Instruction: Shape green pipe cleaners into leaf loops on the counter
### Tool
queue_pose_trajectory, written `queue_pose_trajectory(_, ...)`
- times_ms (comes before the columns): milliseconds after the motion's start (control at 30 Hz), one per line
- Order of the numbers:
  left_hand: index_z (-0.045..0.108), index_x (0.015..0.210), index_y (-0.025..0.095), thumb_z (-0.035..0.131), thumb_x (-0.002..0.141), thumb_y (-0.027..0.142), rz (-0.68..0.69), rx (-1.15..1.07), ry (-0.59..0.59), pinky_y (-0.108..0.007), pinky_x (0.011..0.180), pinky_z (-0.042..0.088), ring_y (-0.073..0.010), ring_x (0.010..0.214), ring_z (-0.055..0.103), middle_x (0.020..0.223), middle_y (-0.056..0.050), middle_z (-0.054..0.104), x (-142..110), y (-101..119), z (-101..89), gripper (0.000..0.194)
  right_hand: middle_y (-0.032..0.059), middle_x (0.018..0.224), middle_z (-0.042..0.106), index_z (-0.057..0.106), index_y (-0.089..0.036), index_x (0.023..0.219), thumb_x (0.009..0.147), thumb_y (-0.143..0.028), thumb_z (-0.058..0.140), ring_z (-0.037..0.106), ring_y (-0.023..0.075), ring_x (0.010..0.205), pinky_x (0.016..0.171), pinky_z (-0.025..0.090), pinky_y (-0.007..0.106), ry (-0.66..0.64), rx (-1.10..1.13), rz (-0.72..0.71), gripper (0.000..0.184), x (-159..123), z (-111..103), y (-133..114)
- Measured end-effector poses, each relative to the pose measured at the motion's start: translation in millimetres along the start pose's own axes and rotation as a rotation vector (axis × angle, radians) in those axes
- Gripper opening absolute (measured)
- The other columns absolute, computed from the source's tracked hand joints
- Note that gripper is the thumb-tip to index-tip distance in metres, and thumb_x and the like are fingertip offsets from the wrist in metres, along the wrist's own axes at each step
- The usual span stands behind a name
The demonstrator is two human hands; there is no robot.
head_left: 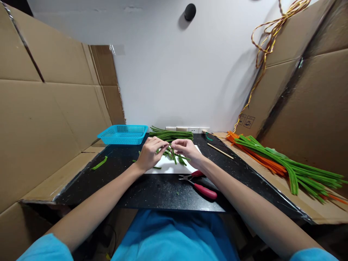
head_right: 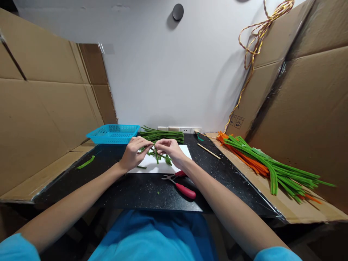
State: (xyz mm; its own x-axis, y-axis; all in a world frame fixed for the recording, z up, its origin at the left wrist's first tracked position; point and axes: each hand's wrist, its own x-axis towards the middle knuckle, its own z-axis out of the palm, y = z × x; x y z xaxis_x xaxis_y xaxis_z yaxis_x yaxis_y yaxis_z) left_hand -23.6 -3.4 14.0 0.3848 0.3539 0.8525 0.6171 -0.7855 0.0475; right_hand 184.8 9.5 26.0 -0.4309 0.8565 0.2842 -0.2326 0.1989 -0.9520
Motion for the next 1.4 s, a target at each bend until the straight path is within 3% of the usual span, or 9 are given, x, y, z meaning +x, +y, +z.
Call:
queue_pose_trajectory(233,0.074,0.103,0.021,0.053,0.102,0.015,0.010,-0.004,-0.059,-0.038,0.084,0.043,-0.0227,0.089,0.064,0.090,-0.006,0.075,3.3,-5.0,2.1,0.022,-0.0008,0.068,0.064,0.071,-0.017,0.080,0.075,-0.049,0.088,0.051,0.0118,0.060,0.056,0.035,0.026,-0.104,-0.179,-0.041,0.037,0.9,-3.8,-9.6)
queue_pose_trajectory(367,0.074,0.100,0.019,0.052,0.098,0.009,-0.012,-0.115,-0.095,-0.038,0.086,0.045,-0.0218,0.088,0.067,0.090,-0.006,0.077,3.4,-8.7,4.7,0.024,0.0038,0.076,0.072,0.069,-0.016,0.084,0.081,-0.048,0.083,0.058,0.0144,0.070,0.066,0.041,0.028,-0.204,-0.220,-0.053,0.035,-0.3,-6.9,-11.8)
queue_pose_trajectory(500,0.078,0.093,0.020,0.057,0.089,0.007,-0.172,-0.276,-0.088,-0.038,0.087,0.050,-0.0216,0.085,0.071,0.089,-0.006,0.079,4.3,-9.5,8.7,0.025,0.0056,0.078,0.074,0.068,-0.016,0.088,0.086,-0.046,0.079,0.065,0.0176,0.074,0.071,0.046,0.030,-0.184,-0.315,-0.113,0.032,-0.3,-8.3,-13.6)
queue_pose_trajectory(633,0.081,0.087,0.017,0.062,0.088,0.015,-0.383,-0.500,-0.207,-0.032,0.072,0.053,-0.0204,0.076,0.069,0.080,-0.007,0.078,7.0,-10.3,9.3,0.019,0.0062,0.080,0.075,0.070,-0.016,0.088,0.093,-0.029,0.068,0.067,0.0190,0.074,0.071,0.047,0.031,-0.122,-0.729,-0.303,0.014,-0.8,-7.4,-14.4)
queue_pose_trajectory(800,0.078,0.079,0.014,0.074,0.087,0.036,-0.487,-0.754,-0.384,-0.030,0.069,0.049,-0.0184,0.070,0.064,0.076,-0.008,0.075,11.9,-13.1,2.1,0.024,0.0052,0.086,0.073,0.072,-0.019,0.095,0.094,-0.016,0.064,0.064,0.0181,0.074,0.067,0.040,0.028,-0.018,-1.253,-0.449,0.009,-4.8,-8.9,-9.6)
queue_pose_trajectory(1000,0.072,0.070,0.011,0.079,0.077,0.025,-0.661,-1.057,-0.599,-0.028,0.068,0.040,-0.0137,0.067,0.053,0.067,-0.004,0.063,13.0,-15.2,-9.1,0.017,0.0076,0.081,0.071,0.070,-0.017,0.094,0.103,-0.015,0.055,0.058,0.0212,0.080,0.072,0.039,0.033,-0.209,-1.648,-0.876,0.018,-5.8,-13.0,-11.4)
queue_pose_trajectory(1200,0.060,0.062,0.013,0.076,0.059,0.003,-0.943,-1.517,-0.625,-0.026,0.065,0.037,-0.0105,0.062,0.043,0.060,0.004,0.044,8.3,-13.2,-8.7,0.019,0.0076,0.098,0.079,0.069,-0.019,0.112,0.106,-0.008,0.051,0.059,0.0202,0.087,0.073,0.041,0.036,-0.174,-1.690,-1.354,0.022,-8.1,-19.9,-12.7)
queue_pose_trajectory(1300,0.063,0.065,0.013,0.081,0.060,0.005,-0.929,-1.568,-0.629,-0.027,0.068,0.040,-0.0115,0.064,0.047,0.062,0.002,0.049,7.4,-10.8,-5.5,0.021,0.0055,0.110,0.081,0.070,-0.023,0.119,0.104,-0.010,0.056,0.060,0.0194,0.086,0.070,0.042,0.036,-0.127,-1.616,-1.331,0.024,-10.7,-23.1,-10.9)
queue_pose_trajectory(1400,0.067,0.068,0.013,0.088,0.067,0.020,-0.844,-1.418,-0.521,-0.028,0.070,0.042,-0.0135,0.067,0.053,0.067,-0.002,0.059,8.7,-8.5,0.0,0.023,0.0048,0.114,0.080,0.075,-0.026,0.110,0.102,-0.016,0.062,0.061,0.0221,0.092,0.079,0.049,0.039,-0.005,-1.479,-1.144,0.018,-8.2,-22.1,-9.0)
